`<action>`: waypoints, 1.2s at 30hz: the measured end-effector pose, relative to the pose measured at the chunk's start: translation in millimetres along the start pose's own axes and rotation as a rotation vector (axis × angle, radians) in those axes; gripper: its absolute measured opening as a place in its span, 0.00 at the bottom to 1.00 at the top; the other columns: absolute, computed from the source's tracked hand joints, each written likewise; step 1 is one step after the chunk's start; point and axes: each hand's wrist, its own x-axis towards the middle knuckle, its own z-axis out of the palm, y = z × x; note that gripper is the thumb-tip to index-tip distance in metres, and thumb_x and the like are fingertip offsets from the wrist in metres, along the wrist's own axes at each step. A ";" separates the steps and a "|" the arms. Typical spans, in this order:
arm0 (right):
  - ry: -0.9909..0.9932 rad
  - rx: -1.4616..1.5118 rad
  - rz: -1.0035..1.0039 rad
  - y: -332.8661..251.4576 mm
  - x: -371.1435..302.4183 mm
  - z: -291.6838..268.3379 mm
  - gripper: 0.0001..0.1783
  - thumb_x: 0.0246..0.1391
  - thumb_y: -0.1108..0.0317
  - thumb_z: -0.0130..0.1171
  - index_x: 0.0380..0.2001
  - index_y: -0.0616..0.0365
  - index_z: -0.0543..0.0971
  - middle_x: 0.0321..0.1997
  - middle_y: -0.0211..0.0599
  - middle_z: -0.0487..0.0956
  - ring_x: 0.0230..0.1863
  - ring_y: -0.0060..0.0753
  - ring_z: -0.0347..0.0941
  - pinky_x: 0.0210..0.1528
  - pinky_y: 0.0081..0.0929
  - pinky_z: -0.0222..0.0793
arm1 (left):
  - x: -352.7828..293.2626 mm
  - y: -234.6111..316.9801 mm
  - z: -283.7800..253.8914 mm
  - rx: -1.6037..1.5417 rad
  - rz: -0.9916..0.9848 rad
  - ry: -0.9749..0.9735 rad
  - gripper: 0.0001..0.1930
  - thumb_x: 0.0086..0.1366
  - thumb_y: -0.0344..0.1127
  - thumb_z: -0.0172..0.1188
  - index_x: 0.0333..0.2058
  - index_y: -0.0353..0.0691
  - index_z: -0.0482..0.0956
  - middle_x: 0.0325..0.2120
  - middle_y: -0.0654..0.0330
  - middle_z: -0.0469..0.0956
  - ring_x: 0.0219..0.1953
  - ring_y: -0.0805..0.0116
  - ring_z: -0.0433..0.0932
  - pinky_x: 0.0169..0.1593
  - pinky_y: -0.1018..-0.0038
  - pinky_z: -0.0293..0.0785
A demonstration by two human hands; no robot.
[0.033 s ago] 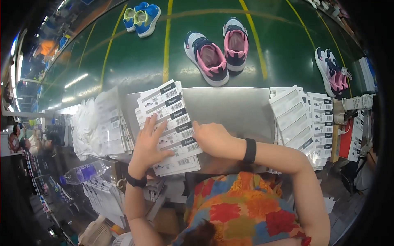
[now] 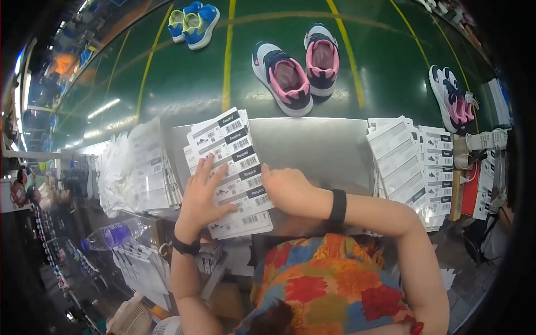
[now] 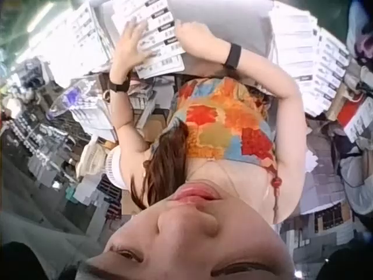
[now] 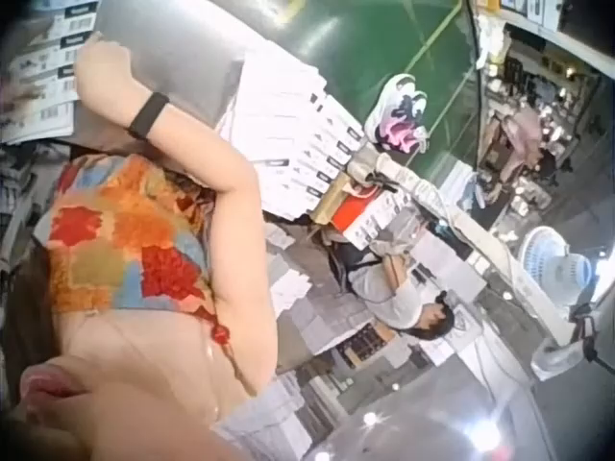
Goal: The recorder is inspecting shoes, checking their soles and interiors, and matching them with corresponding barcode labels on a sheet.
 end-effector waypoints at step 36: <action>0.290 -0.499 -0.188 -16.7 4.8 23.7 0.21 0.36 0.72 0.54 0.37 0.75 0.76 0.18 0.35 0.72 0.19 0.27 0.71 0.14 0.22 0.67 | -10.4 -6.5 8.0 0.025 -0.036 0.081 0.46 0.33 0.53 0.72 0.56 0.53 0.69 0.63 0.50 0.56 0.63 0.48 0.55 0.58 0.55 0.52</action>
